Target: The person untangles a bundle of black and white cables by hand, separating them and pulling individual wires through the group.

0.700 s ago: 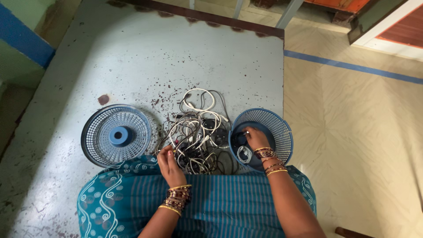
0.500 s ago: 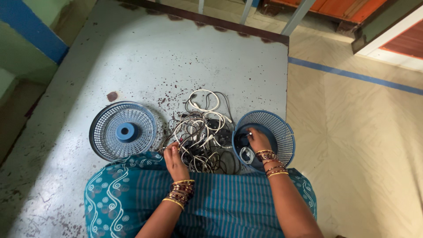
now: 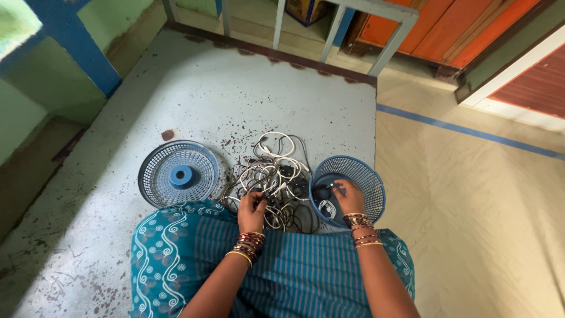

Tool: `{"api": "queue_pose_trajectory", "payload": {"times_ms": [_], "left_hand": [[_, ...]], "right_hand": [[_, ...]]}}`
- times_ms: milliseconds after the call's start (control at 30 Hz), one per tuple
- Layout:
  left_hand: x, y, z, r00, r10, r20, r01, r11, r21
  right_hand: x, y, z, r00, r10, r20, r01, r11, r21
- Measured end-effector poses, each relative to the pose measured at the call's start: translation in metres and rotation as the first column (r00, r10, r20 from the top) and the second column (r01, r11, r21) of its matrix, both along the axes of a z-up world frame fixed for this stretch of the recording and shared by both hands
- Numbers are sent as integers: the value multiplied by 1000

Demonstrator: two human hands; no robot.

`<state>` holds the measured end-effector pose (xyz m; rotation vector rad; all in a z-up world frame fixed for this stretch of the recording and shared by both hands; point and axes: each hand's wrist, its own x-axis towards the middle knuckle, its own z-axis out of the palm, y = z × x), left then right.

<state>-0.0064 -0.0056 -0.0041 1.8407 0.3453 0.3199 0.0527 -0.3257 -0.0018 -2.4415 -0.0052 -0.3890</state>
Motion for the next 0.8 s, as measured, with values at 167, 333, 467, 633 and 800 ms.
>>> {"api": "queue_pose_trajectory", "payload": {"times_ms": [167,333,467,633,800], "left_hand": [[2,0,-46,995,68,72,-51,975,-218],[9,6,-72,989,147,-32,-142,845,-516],[-5,8,-64,994,111,13,-106,971,-213],[-21,0,-29,992,119,30,-111,976,-187],[-37,-16,9,958,210,196,-219,976,24]], "right_hand": [[-26,20,9,996,-38,-84,41,999,34],[-72,56,29,985,134,110,-141,989,50],[-109,80,41,961,216,170,-200,974,-110],[-146,92,48,951,257,170,-245,965,-92],[-168,97,65,973,206,102,-211,977,40]]}}
